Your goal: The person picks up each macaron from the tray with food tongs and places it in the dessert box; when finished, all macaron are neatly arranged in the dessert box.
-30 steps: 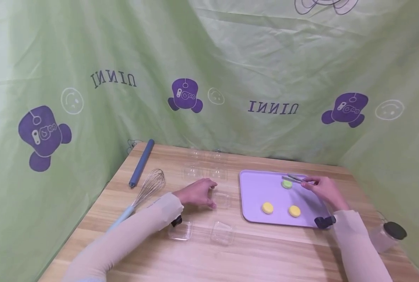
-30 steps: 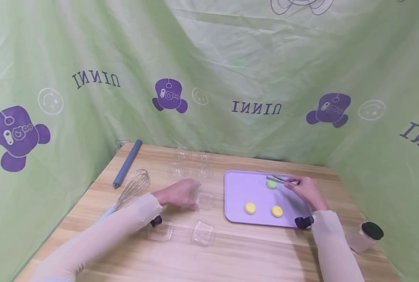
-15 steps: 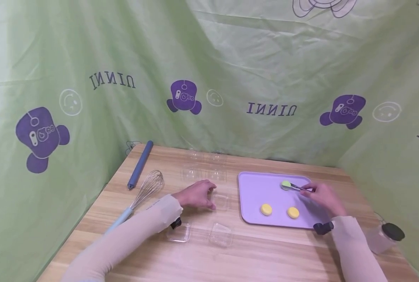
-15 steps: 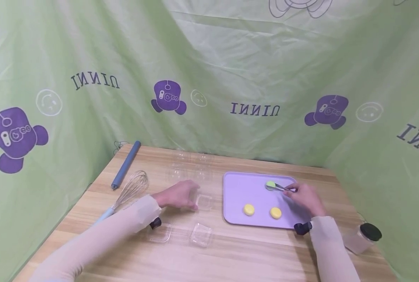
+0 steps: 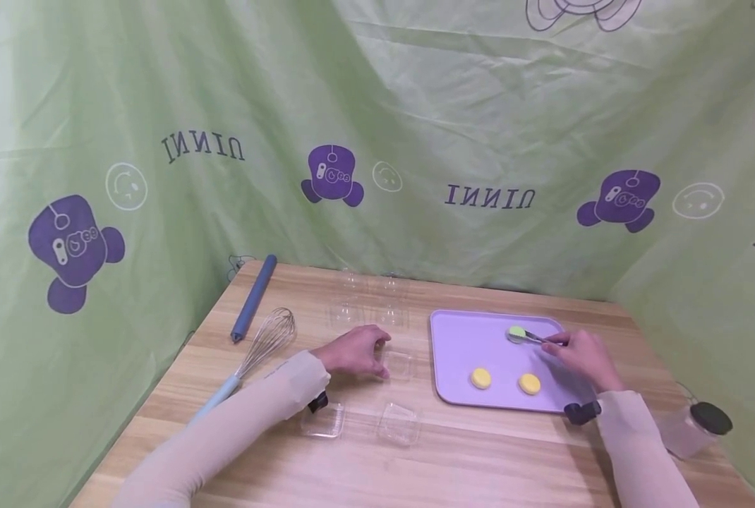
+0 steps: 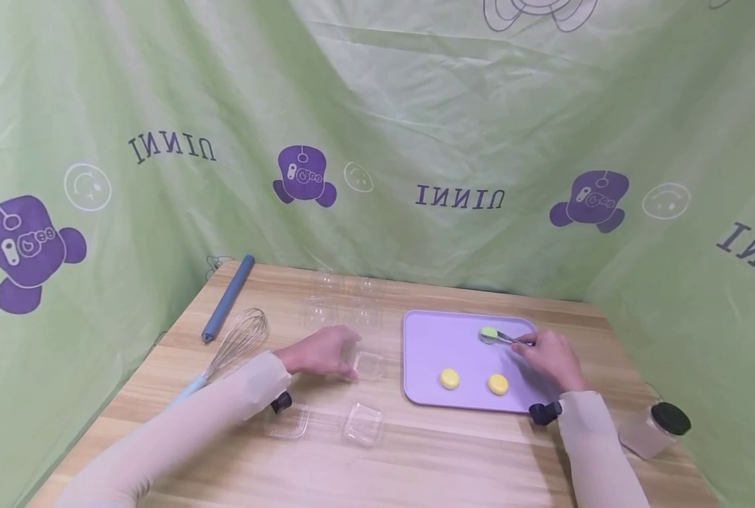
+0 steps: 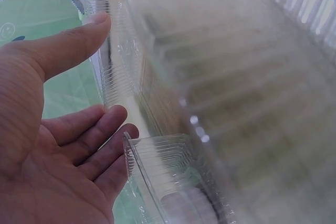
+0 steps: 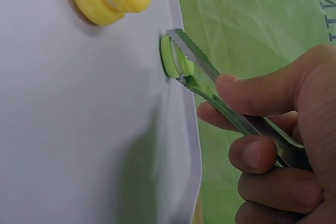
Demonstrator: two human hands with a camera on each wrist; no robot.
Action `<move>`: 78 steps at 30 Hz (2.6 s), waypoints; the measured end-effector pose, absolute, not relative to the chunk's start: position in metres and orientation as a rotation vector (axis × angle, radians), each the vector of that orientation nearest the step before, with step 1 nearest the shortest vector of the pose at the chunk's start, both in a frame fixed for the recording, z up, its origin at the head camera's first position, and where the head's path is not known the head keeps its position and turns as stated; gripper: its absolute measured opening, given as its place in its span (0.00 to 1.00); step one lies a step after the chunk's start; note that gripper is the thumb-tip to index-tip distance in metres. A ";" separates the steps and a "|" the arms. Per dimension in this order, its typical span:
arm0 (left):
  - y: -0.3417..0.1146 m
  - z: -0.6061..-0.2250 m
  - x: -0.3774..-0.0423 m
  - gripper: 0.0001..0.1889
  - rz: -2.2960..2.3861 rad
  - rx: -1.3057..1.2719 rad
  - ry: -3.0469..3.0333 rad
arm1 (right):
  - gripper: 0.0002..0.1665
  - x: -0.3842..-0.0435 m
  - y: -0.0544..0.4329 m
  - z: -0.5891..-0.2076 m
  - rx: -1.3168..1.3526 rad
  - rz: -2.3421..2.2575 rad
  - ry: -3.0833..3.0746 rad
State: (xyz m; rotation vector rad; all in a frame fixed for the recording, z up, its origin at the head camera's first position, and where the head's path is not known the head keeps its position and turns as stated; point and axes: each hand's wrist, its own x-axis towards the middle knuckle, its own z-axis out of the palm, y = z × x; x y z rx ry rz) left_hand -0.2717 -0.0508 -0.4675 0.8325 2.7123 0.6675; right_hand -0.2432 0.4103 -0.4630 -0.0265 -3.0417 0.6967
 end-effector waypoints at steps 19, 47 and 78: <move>-0.051 -0.467 -0.275 0.45 0.702 0.810 2.699 | 0.28 -0.250 0.404 -0.457 -0.177 0.770 -2.738; -0.052 -0.470 -0.281 0.44 0.703 0.853 2.698 | 0.14 -0.248 0.284 -0.421 0.429 0.948 -2.570; -0.049 -0.465 -0.277 0.44 0.636 0.885 2.747 | 0.10 -0.247 0.206 -0.465 0.807 0.583 -2.931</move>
